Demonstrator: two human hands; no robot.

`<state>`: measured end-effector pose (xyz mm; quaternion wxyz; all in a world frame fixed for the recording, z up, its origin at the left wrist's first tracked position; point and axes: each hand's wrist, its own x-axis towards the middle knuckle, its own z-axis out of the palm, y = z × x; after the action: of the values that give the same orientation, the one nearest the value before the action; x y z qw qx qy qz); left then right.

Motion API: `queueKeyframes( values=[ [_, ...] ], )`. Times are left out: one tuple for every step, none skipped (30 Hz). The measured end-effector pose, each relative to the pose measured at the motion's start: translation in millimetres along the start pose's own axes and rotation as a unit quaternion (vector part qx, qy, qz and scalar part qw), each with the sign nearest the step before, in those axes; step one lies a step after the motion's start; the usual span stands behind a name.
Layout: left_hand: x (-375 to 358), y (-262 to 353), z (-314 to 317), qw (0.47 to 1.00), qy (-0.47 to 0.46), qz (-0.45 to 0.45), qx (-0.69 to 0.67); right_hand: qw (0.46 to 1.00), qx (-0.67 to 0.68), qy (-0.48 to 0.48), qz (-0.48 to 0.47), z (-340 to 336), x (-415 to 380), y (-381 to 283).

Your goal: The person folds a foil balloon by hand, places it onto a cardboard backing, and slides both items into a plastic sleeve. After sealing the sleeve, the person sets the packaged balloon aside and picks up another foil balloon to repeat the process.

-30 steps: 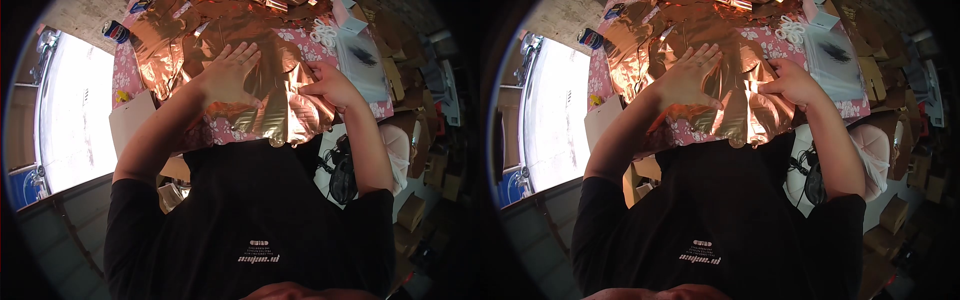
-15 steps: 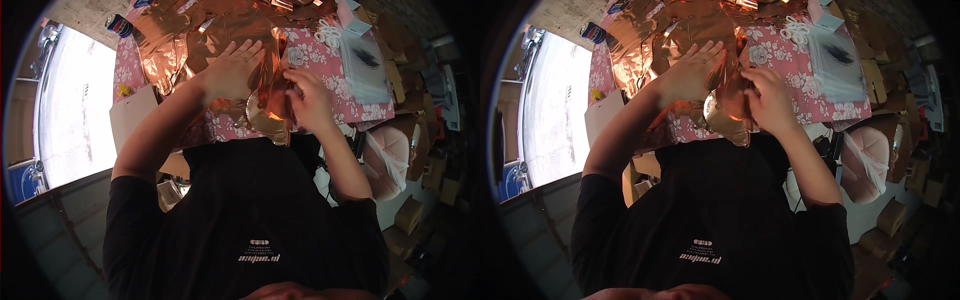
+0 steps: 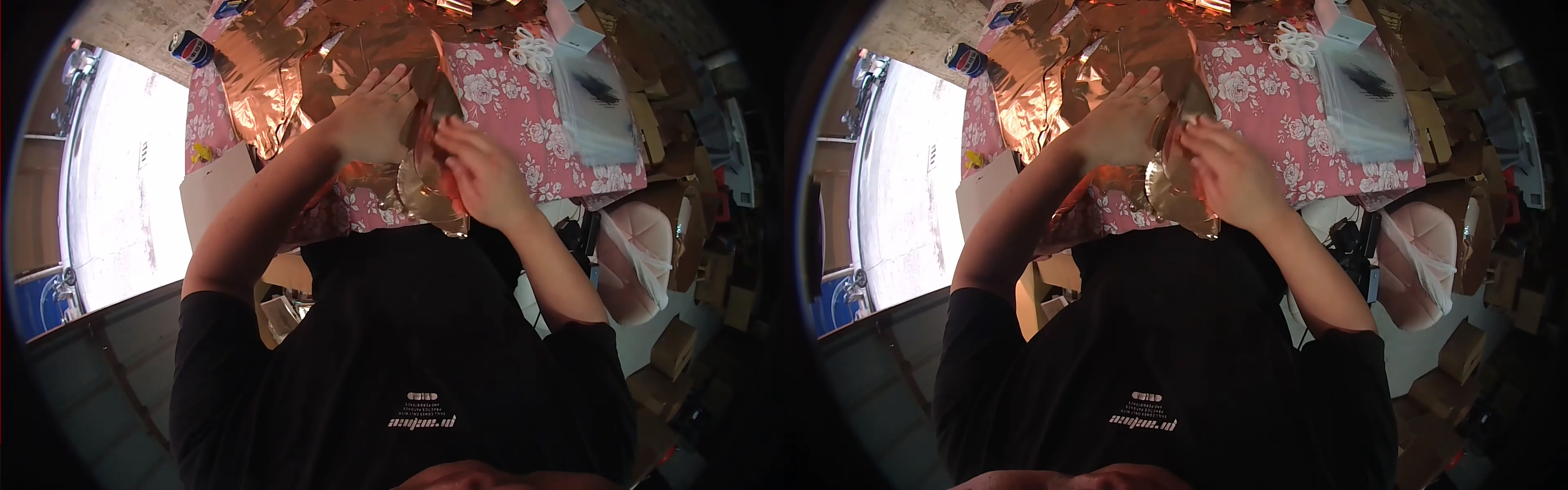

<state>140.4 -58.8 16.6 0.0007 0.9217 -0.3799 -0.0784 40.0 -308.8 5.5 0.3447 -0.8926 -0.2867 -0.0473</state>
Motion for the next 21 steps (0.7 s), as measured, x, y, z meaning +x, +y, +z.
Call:
queueKeyframes(
  values=[
    [-0.3, -0.1, 1.3, 1.000, 0.014, 0.006, -0.008, 1.000, 0.001, 0.000, 0.001, -1.8, 3.7, -1.2],
    [-0.3, -0.3, 2.4, 0.999, 0.029, 0.012, -0.016, 0.999, -0.026, 0.045, 0.013, -5.3, 12.4, -3.0],
    [-0.9, 0.0, 4.3, 0.999, 0.028, 0.013, -0.016, 0.994, -0.054, 0.090, 0.026, -6.7, 18.9, -3.2],
    [-1.6, 0.7, 5.2, 0.998, 0.052, 0.016, -0.027, 0.994, -0.054, 0.092, 0.027, -5.5, 22.3, -0.2],
    [-1.1, 0.9, 5.0, 0.996, 0.077, 0.020, -0.038, 0.994, -0.098, 0.049, 0.024, -3.9, 25.6, 3.7],
    [-0.3, 0.9, 4.6, 0.996, 0.077, 0.021, -0.036, 0.990, -0.140, 0.005, 0.019, -1.6, 27.5, 5.8],
    [-0.3, 1.3, 2.9, 0.998, 0.062, 0.016, -0.028, 0.990, -0.138, -0.019, 0.023, 2.0, 28.4, 5.3],
    [-0.6, 1.4, 2.3, 0.999, 0.046, 0.011, -0.022, 0.990, -0.138, -0.020, 0.023, 5.6, 29.8, 4.3],
    [-0.2, -0.2, 4.2, 0.999, 0.046, 0.010, -0.022, 0.988, -0.150, -0.026, 0.013, 9.0, 31.0, 3.1],
    [0.7, -2.2, 5.7, 0.999, 0.041, 0.016, 0.001, 0.986, -0.162, -0.033, 0.004, 11.5, 32.1, 1.9],
    [1.3, -3.4, 7.7, 0.999, 0.036, 0.021, 0.024, 0.986, -0.162, -0.033, 0.004, 12.7, 34.0, 0.2],
    [1.3, -4.1, 9.9, 0.999, 0.035, 0.021, 0.023, 0.985, -0.167, -0.040, 0.008, 12.8, 36.3, -2.0],
    [1.3, -4.0, 9.1, 0.999, 0.028, 0.018, 0.020, 0.984, -0.172, -0.045, 0.012, 12.6, 37.9, -3.3],
    [1.5, -3.9, 8.6, 1.000, 0.022, 0.014, 0.017, 0.984, -0.172, -0.045, 0.013, 12.5, 38.1, -3.9],
    [1.3, -3.7, 9.3, 1.000, 0.021, 0.015, 0.017, 0.983, -0.176, -0.050, 0.021, 12.4, 38.5, -4.4],
    [0.5, -3.4, 10.8, 0.999, 0.049, 0.023, 0.000, 0.982, -0.181, -0.056, 0.029, 12.6, 38.9, -4.7],
    [-0.3, -3.6, 12.7, 0.996, 0.078, 0.031, -0.016, 0.982, -0.180, -0.056, 0.028, 14.1, 38.1, -3.3],
    [0.4, -4.7, 16.0, 0.996, 0.078, 0.030, -0.017, 0.981, -0.186, -0.052, 0.022, 16.5, 36.3, -0.5],
    [1.5, -4.4, 16.5, 0.995, 0.094, 0.031, -0.026, 0.980, -0.192, -0.048, 0.016, 18.6, 35.0, 1.3],
    [1.9, -3.9, 17.1, 0.993, 0.110, 0.032, -0.035, 0.980, -0.192, -0.049, 0.015, 20.0, 34.5, 1.6],
    [1.8, -5.0, 16.9, 0.993, 0.110, 0.031, -0.035, 0.980, -0.196, -0.043, 0.013, 21.1, 34.1, 1.7]
  ],
)
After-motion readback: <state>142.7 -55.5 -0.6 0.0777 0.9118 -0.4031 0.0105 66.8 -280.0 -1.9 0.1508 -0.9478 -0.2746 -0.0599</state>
